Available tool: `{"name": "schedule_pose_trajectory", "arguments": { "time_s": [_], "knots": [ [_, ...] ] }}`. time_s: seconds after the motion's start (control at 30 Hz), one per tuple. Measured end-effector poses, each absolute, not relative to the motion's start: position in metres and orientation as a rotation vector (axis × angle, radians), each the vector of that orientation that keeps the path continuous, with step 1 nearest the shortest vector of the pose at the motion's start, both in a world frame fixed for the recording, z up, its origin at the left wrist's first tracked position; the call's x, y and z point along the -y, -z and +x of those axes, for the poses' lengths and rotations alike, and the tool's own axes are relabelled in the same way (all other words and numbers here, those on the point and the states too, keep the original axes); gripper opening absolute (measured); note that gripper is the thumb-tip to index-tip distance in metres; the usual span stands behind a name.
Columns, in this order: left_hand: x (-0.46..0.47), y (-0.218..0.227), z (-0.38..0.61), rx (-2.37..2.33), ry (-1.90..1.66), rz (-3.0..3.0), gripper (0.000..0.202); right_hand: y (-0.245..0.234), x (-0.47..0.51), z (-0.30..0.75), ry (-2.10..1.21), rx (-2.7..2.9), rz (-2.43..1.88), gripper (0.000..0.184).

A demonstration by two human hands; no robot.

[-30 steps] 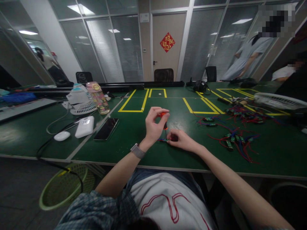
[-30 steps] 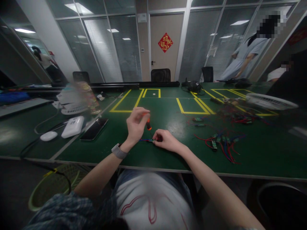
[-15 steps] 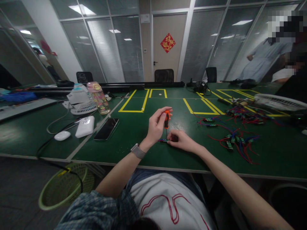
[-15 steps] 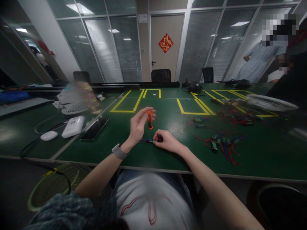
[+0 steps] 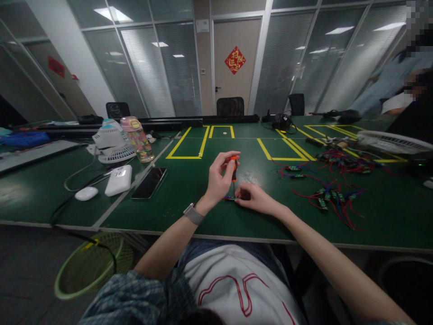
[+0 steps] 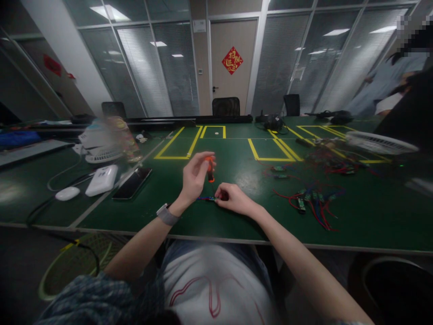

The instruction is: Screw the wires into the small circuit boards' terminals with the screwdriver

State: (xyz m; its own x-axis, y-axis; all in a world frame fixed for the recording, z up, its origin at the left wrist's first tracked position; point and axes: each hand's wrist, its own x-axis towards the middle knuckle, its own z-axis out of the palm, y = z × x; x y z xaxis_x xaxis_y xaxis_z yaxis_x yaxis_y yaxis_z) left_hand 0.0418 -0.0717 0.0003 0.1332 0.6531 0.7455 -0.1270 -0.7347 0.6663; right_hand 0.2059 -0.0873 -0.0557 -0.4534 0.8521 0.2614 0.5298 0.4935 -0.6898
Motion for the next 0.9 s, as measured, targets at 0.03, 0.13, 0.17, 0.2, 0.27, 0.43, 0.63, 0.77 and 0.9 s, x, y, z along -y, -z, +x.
{"name": "schedule_pose_trajectory", "arguments": {
  "time_s": [0.03,0.13,0.17,0.2,0.27,0.43,0.63,0.77,0.9],
  "knots": [
    [0.0714,0.0,0.0417,-0.509,-1.665,1.824,0.021,0.0556,0.0874,0.2059,-0.705,2.145,-1.128,0.006],
    [0.07,0.0018,0.0415,-0.523,-1.687,1.86,0.02,0.0553,0.0877,0.2059,-0.691,2.147,-1.115,0.006],
    [0.0694,0.0026,0.0415,-0.537,-1.699,1.871,0.02,0.0553,0.0877,0.2058,-0.687,2.15,-1.114,0.006],
    [0.0687,0.0033,0.0414,-0.554,-1.714,1.88,0.019,0.0552,0.0878,0.2058,-0.687,2.152,-1.116,0.006],
    [0.0676,0.0042,0.0414,-0.582,-1.743,1.891,0.018,0.0551,0.088,0.2057,-0.696,2.152,-1.123,0.005],
    [0.0675,0.0029,0.0415,-0.602,-1.812,1.935,0.012,0.0549,0.0882,0.2053,-0.701,2.155,-1.132,0.005],
    [0.0693,0.0006,0.0391,-0.61,-1.771,1.945,0.02,0.0559,0.0883,0.2052,-0.697,2.144,-1.136,0.005],
    [0.0668,0.0029,0.0378,-0.577,-1.743,1.915,0.028,0.0553,0.0887,0.2053,-0.703,2.147,-1.129,0.005],
    [0.0661,0.0042,0.0383,-0.557,-1.719,1.882,0.027,0.0543,0.0891,0.2053,-0.702,2.15,-1.134,0.005]
  ]
}}
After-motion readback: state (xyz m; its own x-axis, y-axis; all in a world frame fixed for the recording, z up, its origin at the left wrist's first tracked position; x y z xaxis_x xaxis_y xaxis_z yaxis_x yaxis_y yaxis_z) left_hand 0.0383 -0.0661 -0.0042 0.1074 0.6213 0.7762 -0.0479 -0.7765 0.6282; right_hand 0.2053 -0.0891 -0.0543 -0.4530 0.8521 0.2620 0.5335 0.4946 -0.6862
